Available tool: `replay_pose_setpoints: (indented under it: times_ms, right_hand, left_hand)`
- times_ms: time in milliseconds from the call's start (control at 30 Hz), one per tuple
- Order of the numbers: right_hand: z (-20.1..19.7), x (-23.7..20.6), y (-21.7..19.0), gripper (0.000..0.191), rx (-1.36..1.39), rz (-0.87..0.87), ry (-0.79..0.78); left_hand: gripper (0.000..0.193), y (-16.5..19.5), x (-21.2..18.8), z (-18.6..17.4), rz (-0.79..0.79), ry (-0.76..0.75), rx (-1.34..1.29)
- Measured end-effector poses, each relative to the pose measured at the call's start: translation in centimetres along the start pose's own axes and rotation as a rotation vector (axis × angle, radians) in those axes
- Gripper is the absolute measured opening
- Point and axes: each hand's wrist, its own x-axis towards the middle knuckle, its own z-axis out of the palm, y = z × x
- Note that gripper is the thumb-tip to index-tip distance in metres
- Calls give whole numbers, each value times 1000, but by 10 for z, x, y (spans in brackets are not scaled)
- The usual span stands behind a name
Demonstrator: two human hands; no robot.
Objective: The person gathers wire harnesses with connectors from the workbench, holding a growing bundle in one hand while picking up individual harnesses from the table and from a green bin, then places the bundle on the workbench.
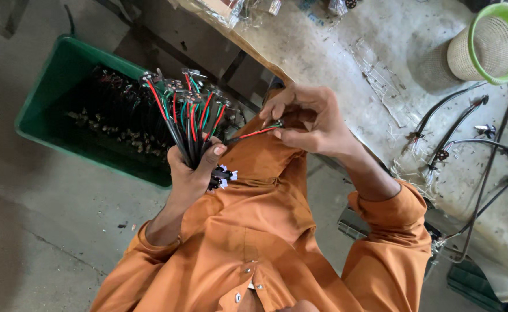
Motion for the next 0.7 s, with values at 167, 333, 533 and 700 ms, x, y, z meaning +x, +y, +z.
replay_pose_setpoints:
  times_ms: [167,333,533,700]
  right_hand:
    - [-52,15,20,33,-120,-162,308]
    - [-174,40,64,24,-1076,-142,667]
    - [-207,69,136,35,-1655,-305,211]
    - [-207,47,148,21,-1394,-149,411]
  left_hand:
    - [8,-15,0,-10,-132,36,-208]
    - [27,-33,-5,-14,-139,-99,-396]
    - [7,-35,-2,1,-367,-193,-742]
    - [23,-26,-2,6,-275,-165,-466]
